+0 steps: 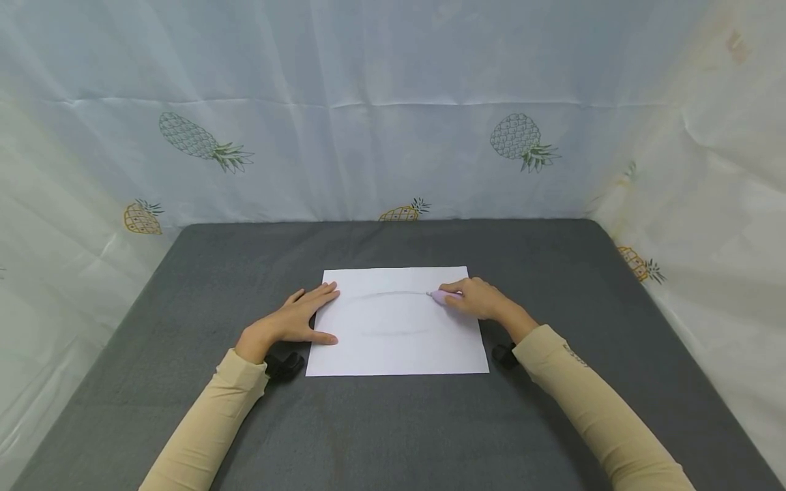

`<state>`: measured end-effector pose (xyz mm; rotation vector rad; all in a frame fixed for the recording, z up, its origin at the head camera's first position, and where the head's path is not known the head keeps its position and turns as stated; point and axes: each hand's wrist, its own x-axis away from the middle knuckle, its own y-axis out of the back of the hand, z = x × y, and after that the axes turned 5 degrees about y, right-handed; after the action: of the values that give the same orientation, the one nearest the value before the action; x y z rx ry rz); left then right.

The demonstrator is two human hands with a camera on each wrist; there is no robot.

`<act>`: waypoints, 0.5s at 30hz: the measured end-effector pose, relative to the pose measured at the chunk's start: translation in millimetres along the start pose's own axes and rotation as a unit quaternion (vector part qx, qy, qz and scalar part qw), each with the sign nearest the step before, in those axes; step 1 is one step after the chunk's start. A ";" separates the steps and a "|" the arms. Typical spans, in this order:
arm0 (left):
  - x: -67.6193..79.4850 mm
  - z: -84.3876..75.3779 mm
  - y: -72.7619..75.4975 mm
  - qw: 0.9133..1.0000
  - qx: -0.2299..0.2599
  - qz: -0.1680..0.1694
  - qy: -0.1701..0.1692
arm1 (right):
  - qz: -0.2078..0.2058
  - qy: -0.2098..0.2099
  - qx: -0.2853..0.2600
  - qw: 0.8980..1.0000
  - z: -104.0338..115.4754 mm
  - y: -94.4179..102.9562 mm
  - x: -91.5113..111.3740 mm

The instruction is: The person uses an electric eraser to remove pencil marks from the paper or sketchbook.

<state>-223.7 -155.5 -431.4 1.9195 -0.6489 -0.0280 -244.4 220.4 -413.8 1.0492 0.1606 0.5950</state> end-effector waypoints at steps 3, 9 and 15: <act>0.1 -0.7 -0.1 1.000 0.000 -0.001 0.000 | 0.002 0.006 0.004 1.000 0.0 0.0 0.2; 0.5 -1.3 0.2 1.000 0.002 0.001 -0.001 | 0.000 -0.002 0.005 1.000 0.9 0.4 1.1; 0.7 -1.4 0.4 1.000 0.003 0.001 -0.001 | 0.000 0.001 0.009 1.000 2.0 1.3 1.7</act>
<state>-222.8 -154.7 -430.3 1.9249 -0.6534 -0.0271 -242.7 220.3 -411.4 1.0654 0.1679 0.5954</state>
